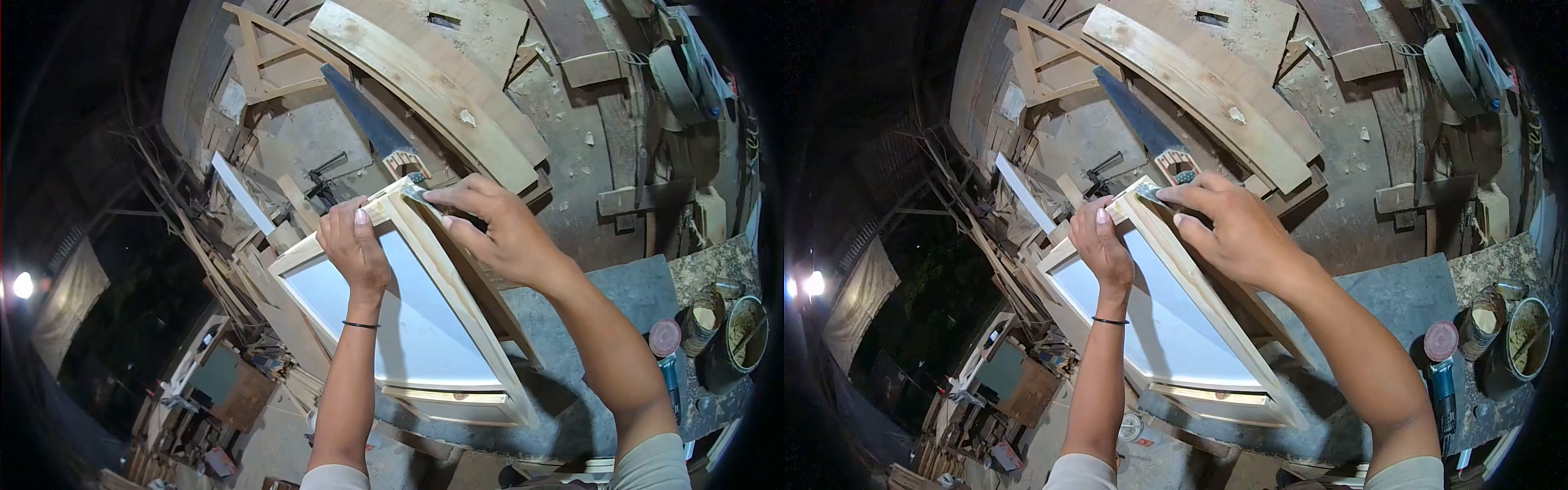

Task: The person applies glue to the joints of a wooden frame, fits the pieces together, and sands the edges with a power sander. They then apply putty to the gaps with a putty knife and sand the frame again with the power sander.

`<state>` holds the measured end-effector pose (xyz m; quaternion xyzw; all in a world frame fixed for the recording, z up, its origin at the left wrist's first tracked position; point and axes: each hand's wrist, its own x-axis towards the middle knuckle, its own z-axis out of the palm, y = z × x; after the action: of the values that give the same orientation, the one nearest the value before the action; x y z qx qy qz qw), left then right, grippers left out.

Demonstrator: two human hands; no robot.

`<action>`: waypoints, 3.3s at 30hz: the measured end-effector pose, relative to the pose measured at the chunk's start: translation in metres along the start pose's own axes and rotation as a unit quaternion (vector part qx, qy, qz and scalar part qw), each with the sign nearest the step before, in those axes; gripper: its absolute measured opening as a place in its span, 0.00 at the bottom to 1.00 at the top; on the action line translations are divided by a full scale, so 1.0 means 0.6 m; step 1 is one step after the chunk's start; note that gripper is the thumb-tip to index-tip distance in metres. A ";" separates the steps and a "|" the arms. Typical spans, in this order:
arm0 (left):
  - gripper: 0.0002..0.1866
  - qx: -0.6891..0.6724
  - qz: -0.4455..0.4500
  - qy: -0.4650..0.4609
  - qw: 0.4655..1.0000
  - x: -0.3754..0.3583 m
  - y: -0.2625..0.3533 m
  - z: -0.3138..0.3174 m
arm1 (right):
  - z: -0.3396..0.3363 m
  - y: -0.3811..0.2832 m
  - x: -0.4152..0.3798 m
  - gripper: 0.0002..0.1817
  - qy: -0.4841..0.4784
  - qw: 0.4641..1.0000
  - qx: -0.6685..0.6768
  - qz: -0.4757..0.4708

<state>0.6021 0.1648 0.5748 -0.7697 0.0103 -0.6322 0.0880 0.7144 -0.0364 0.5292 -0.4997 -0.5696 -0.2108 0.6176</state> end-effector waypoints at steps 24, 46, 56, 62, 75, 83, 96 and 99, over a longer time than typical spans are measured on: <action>0.20 0.004 -0.006 -0.014 1.000 0.001 -0.002 -0.006 | -0.044 0.013 -0.036 0.20 -0.106 0.993 -0.059 -0.009; 0.21 -0.012 0.112 0.001 0.994 -0.001 -0.193 -0.009 | 0.122 0.201 -0.534 0.32 0.092 0.851 -0.004 0.516; 0.20 -0.052 0.065 0.071 0.994 -0.006 -0.379 -0.063 | 0.281 0.222 -0.409 0.31 0.058 0.845 -0.047 0.530; 0.20 0.015 0.324 -0.133 0.936 -0.066 -0.270 -0.127 | 0.313 0.194 -0.361 0.26 0.017 0.872 -0.105 0.478; 0.17 -0.061 0.228 -0.045 0.971 -0.077 -0.476 -0.176 | 0.249 0.123 -0.100 0.27 -0.119 0.859 -0.321 0.379; 0.21 -0.055 0.019 0.049 0.997 -0.296 -0.532 -0.115 | 0.242 0.076 0.005 0.25 -0.227 0.785 -0.473 0.330; 0.24 -0.093 -0.214 -0.071 0.970 -0.586 -0.583 -0.011 | 0.282 0.187 -0.058 0.18 -0.263 0.776 -0.484 0.308; 0.27 -0.071 -0.219 -0.119 0.966 -0.632 -0.620 -0.014 | 0.243 0.132 -0.038 0.18 -0.240 0.773 -0.486 0.329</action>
<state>0.4822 0.5784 0.2633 -0.8275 -0.1237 -0.5371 -0.1069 0.7024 0.1141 0.4568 -0.9246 -0.3214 -0.1167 0.1677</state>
